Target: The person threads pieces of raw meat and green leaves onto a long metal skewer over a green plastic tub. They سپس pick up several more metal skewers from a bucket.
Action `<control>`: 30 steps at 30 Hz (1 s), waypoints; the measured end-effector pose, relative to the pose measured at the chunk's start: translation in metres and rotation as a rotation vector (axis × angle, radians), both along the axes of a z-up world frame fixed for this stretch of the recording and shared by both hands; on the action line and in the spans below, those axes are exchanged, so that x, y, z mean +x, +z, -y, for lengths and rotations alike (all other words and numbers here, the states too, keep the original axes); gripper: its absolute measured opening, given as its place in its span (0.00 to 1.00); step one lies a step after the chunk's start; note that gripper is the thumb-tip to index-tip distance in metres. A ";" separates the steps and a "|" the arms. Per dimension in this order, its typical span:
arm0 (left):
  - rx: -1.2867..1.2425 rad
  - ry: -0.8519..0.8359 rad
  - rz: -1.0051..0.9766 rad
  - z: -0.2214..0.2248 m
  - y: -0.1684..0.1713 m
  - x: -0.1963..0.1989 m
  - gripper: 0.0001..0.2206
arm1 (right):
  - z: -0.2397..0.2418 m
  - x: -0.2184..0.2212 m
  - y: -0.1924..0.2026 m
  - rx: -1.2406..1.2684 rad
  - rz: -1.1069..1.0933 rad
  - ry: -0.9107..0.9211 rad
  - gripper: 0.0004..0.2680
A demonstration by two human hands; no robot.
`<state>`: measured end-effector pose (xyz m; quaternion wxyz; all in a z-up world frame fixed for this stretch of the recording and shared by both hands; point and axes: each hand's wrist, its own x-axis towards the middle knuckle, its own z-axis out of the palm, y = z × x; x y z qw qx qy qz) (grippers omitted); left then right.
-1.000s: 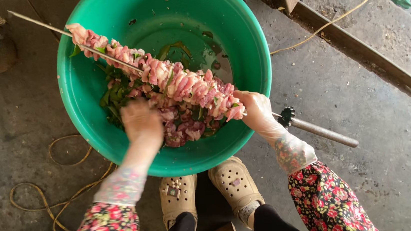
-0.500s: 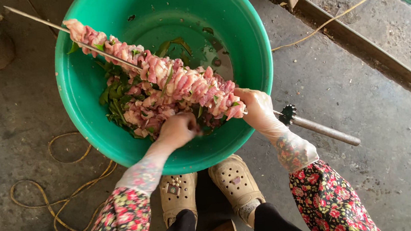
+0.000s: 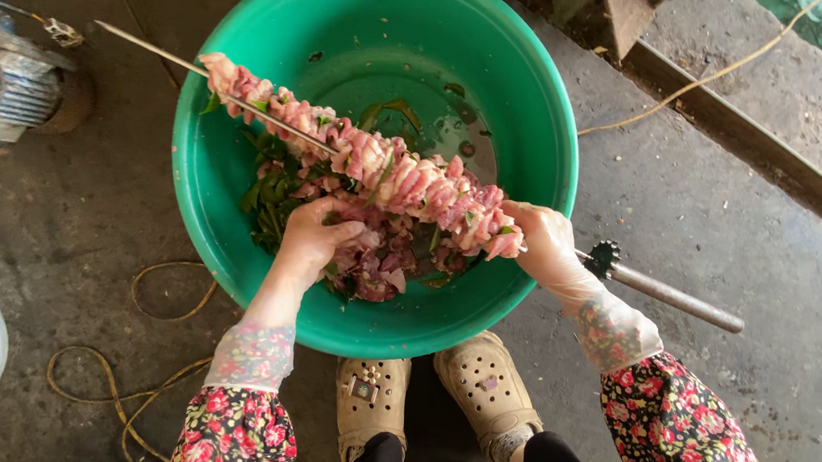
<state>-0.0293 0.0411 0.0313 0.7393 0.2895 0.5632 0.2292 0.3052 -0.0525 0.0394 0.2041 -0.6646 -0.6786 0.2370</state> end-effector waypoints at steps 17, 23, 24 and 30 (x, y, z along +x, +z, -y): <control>0.733 0.502 -0.286 -0.100 0.034 -0.065 0.12 | 0.004 0.010 -0.029 -0.064 0.076 -0.025 0.19; 0.654 0.515 -0.093 -0.113 0.044 -0.060 0.11 | 0.004 0.009 -0.028 -0.041 0.076 -0.034 0.18; 0.669 0.504 -0.059 -0.114 0.047 -0.060 0.11 | 0.004 0.008 -0.026 -0.030 0.064 -0.036 0.18; 0.883 0.299 -0.058 -0.109 0.058 -0.055 0.14 | 0.003 0.006 -0.026 -0.072 0.092 -0.050 0.17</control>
